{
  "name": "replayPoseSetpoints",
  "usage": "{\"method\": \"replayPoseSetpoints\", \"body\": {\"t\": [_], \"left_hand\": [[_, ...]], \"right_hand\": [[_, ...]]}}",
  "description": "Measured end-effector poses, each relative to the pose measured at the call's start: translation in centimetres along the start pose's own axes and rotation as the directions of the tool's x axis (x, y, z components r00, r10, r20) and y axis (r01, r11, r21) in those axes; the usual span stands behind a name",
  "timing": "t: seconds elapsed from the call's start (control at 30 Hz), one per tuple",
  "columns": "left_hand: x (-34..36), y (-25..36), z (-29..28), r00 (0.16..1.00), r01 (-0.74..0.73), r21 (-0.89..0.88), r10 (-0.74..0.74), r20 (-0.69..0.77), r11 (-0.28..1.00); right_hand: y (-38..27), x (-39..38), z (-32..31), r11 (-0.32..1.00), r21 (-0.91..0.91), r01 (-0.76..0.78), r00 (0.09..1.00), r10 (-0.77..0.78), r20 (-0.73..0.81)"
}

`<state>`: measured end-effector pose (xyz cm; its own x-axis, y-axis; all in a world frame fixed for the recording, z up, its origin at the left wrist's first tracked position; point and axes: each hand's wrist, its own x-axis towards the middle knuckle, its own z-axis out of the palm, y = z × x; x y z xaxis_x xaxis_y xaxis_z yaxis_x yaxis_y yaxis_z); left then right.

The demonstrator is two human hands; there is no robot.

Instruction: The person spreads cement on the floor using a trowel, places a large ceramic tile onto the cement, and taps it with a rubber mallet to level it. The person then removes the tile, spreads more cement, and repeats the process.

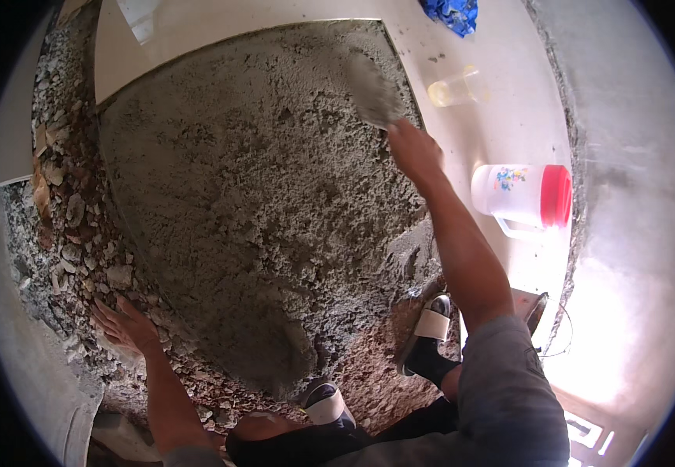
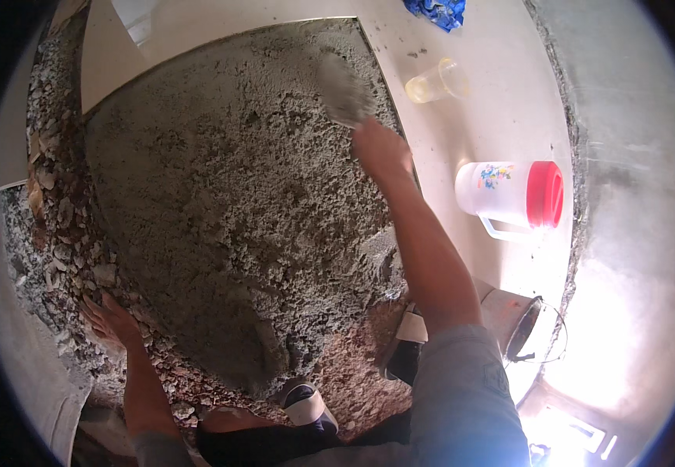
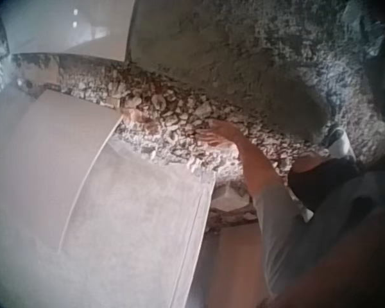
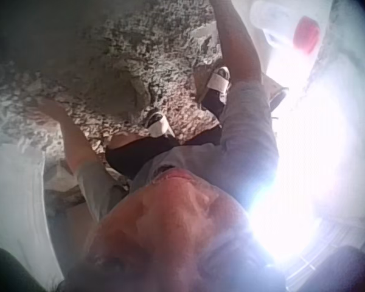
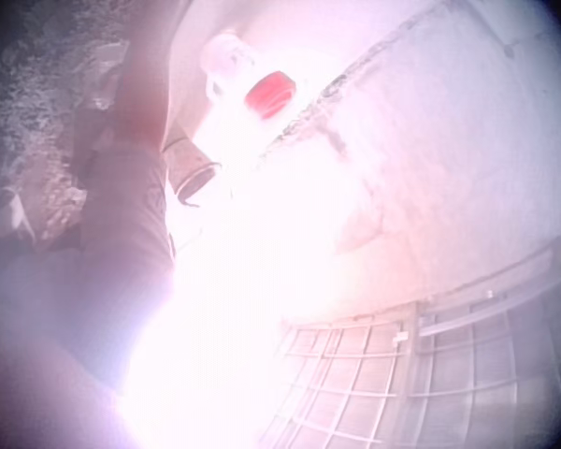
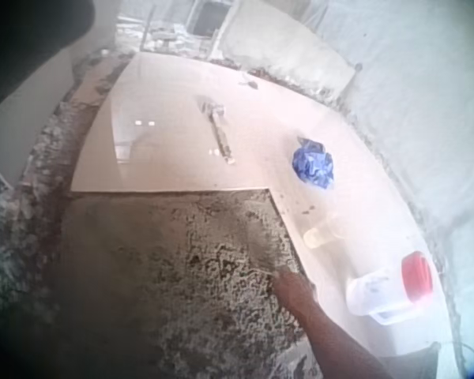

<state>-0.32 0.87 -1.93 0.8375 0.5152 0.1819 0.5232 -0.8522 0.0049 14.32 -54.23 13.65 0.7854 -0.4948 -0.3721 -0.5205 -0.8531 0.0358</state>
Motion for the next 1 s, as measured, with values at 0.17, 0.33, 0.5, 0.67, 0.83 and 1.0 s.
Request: {"method": "replayPoseSetpoints", "body": {"t": [0.17, 0.33, 0.5, 0.67, 0.83, 1.0], "left_hand": [[-0.1, 0.5, -0.8, 0.995, 0.035, 0.039, -0.038, 0.092, 0.999], [-0.2, 1.1, -0.8, 0.995, 0.023, -0.014, -0.022, 0.102, 1.000], [-0.2, 1.4, -1.1, 0.990, 0.050, -0.042, -0.044, 0.133, 0.998], [0.0, 1.7, -1.8, 0.981, 0.094, 0.012, -0.095, 0.172, 0.996], [-0.2, 1.6, -1.9, 0.975, 0.112, -0.012, -0.107, 0.196, 0.994], [0.0, 0.9, -2.8, 0.976, 0.113, -0.209, -0.070, 0.204, 0.971]], "right_hand": [[7.5, -1.4, 0.7, 0.952, 0.271, -0.138, 0.989, 0.118, 0.089], [9.8, -3.4, 0.5, 0.889, 0.451, 0.073, 0.981, -0.146, 0.130], [5.4, -7.0, -0.1, 0.769, 0.630, -0.105, 0.940, -0.130, 0.315], [-6.1, -7.3, 3.2, 0.744, 0.648, 0.159, 0.895, -0.386, 0.224], [-11.5, -13.8, 5.7, 0.785, 0.544, 0.297, 0.819, -0.502, 0.278], [-13.2, -18.4, 5.1, 0.796, 0.365, 0.484, 0.700, -0.602, 0.385]]}}
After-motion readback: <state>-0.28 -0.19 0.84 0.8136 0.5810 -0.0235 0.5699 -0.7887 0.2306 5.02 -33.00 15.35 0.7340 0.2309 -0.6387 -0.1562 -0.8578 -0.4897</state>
